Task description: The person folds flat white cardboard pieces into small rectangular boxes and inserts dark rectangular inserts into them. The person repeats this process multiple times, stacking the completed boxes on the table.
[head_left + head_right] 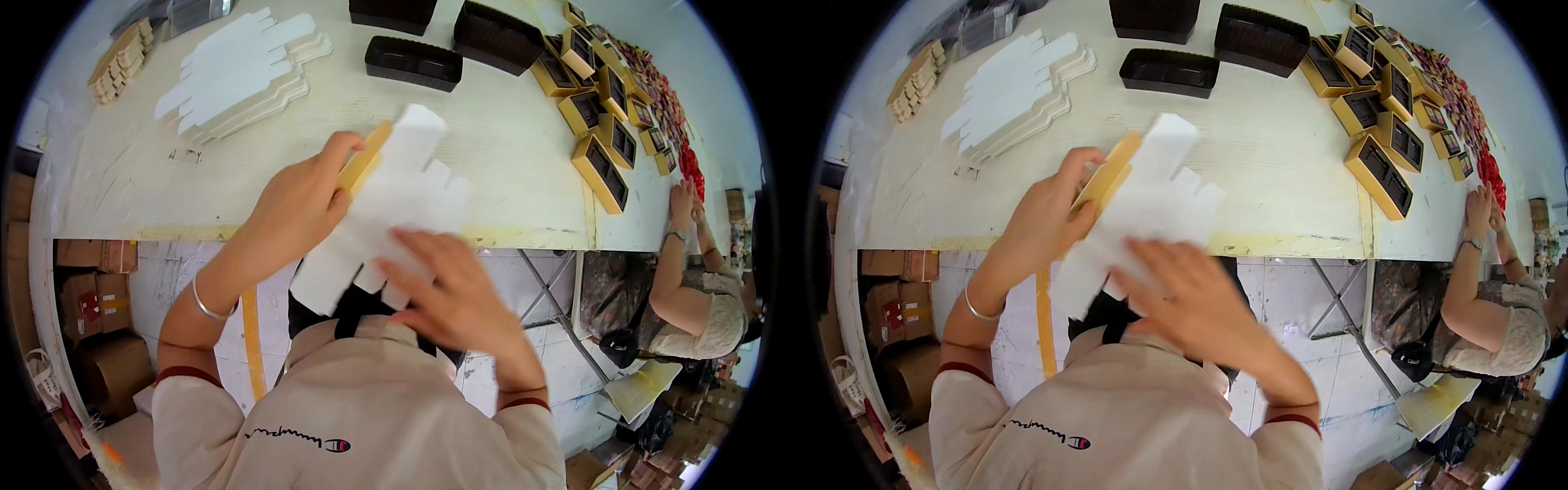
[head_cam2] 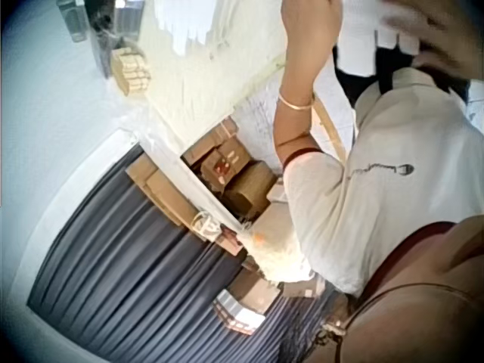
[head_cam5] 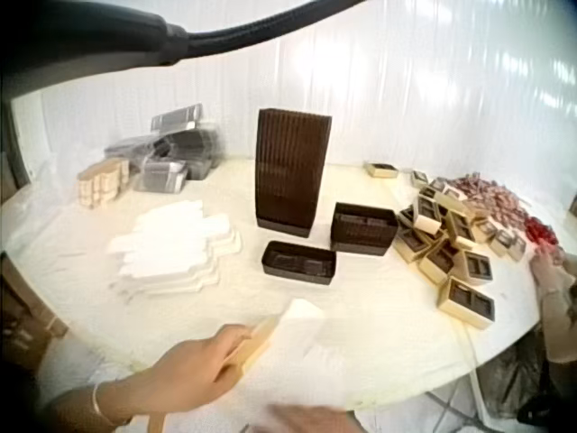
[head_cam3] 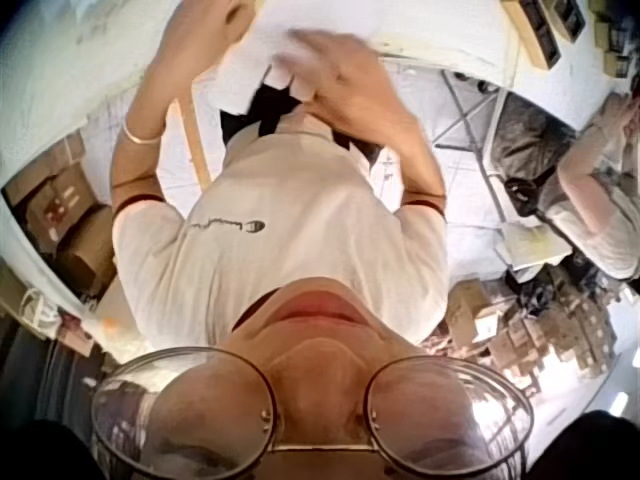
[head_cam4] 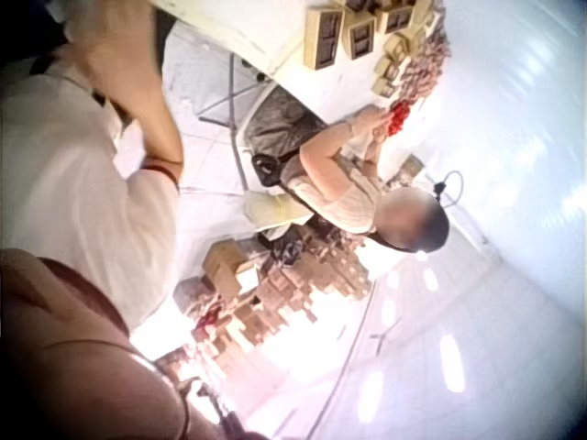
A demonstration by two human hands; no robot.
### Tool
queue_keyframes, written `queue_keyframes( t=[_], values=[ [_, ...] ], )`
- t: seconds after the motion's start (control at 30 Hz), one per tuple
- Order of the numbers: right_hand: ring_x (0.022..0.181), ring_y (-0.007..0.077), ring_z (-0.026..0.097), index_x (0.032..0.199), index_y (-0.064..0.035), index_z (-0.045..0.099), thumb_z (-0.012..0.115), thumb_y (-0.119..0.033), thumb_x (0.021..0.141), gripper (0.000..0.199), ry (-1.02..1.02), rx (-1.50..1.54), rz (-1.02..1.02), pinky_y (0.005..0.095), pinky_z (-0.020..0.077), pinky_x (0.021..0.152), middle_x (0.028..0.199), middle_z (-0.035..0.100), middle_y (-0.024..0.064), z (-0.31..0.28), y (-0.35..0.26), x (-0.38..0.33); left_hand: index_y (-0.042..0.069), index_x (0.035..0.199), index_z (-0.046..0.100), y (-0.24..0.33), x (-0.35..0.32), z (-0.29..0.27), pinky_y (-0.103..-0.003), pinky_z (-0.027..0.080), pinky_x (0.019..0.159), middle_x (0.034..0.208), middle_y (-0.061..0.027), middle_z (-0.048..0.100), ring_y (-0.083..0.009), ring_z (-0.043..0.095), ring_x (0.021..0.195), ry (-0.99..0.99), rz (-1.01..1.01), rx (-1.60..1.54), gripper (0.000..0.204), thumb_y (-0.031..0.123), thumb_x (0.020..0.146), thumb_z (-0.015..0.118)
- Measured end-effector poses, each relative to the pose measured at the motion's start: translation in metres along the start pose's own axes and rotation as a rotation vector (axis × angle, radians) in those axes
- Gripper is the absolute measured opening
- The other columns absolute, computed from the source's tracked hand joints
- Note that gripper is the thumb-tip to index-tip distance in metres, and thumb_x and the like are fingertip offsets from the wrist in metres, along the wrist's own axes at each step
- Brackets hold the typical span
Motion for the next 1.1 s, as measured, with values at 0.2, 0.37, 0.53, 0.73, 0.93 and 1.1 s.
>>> queue_keyframes(
  t=[0.2, 0.37, 0.53, 0.73, 0.93, 1.1],
  values=[
    [0.107, 0.0312, 0.054, 0.108, -0.0076, 0.063, 0.074, -0.011, 0.068, 0.042, 0.075, -0.236, -0.048, 0.0427, 0.0437, 0.088, 0.119, 0.056, 0.0144, -0.002, 0.042, -0.029, 0.009, 0.115, 0.041, 0.000, 0.043, 0.019, -0.040, 0.047, 0.071, 0.096, -0.0147, 0.063, -0.0339, 0.062, 0.084, -0.180, 0.292, 0.021, 0.034, 0.000, 0.084, 0.052],
    [0.095, 0.0310, 0.055, 0.098, -0.0051, 0.062, 0.069, -0.007, 0.073, 0.026, 0.087, -0.185, 0.199, 0.0408, 0.0430, 0.077, 0.108, 0.056, 0.0140, 0.002, 0.052, 0.008, 0.008, 0.102, 0.048, 0.012, 0.051, 0.028, -0.039, 0.047, 0.071, 0.095, -0.0102, 0.062, -0.0299, 0.060, 0.084, -0.189, 0.393, 0.098, 0.021, -0.001, 0.084, 0.052],
    [0.100, 0.0293, 0.054, 0.097, -0.0037, 0.062, 0.069, -0.011, 0.076, 0.024, 0.237, -0.377, -0.094, 0.0390, 0.0442, 0.086, 0.110, 0.054, 0.0134, 0.015, 0.042, 0.011, 0.006, 0.086, 0.054, 0.002, 0.048, 0.033, -0.037, 0.045, 0.069, 0.084, -0.0062, 0.056, -0.0265, 0.055, 0.081, -0.165, 0.469, 0.063, 0.007, 0.000, 0.082, 0.056],
    [0.091, 0.0254, 0.053, 0.096, -0.0024, 0.061, 0.068, -0.010, 0.073, 0.026, 0.220, -0.318, -0.103, 0.0370, 0.0436, 0.080, 0.096, 0.052, 0.0087, 0.026, 0.051, 0.012, 0.005, 0.083, 0.059, 0.002, 0.047, 0.027, -0.035, 0.046, 0.072, 0.088, -0.0066, 0.054, -0.0257, 0.054, 0.085, -0.219, 0.408, 0.074, 0.004, 0.005, 0.080, 0.062],
    [0.083, 0.0255, 0.052, 0.093, -0.0009, 0.062, 0.065, -0.002, 0.071, 0.023, 0.085, -0.263, 0.026, 0.0353, 0.0416, 0.069, 0.089, 0.053, 0.0077, 0.008, 0.049, 0.031, 0.002, 0.087, 0.061, 0.022, 0.020, 0.024, -0.038, 0.044, 0.086, 0.115, -0.0141, 0.050, -0.0314, 0.048, 0.104, -0.184, 0.472, 0.206, 0.026, 0.020, 0.075, 0.075],
    [0.082, 0.0267, 0.055, 0.083, -0.0022, 0.062, 0.064, -0.003, 0.074, 0.010, -0.021, -0.314, 0.098, 0.0353, 0.0427, 0.070, 0.085, 0.056, 0.0093, -0.015, 0.069, 0.029, 0.003, 0.088, 0.058, 0.020, 0.022, 0.032, -0.036, 0.042, 0.090, 0.120, -0.0106, 0.048, -0.0288, 0.045, 0.109, -0.236, 0.331, 0.212, 0.025, 0.017, 0.075, 0.075]
  ],
)
Point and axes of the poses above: each hand's wrist, its own x-axis towards the middle knuckle, its own z-axis out of the palm, y = z × x, the point moved 4 cm from there along x, towards the middle knuckle
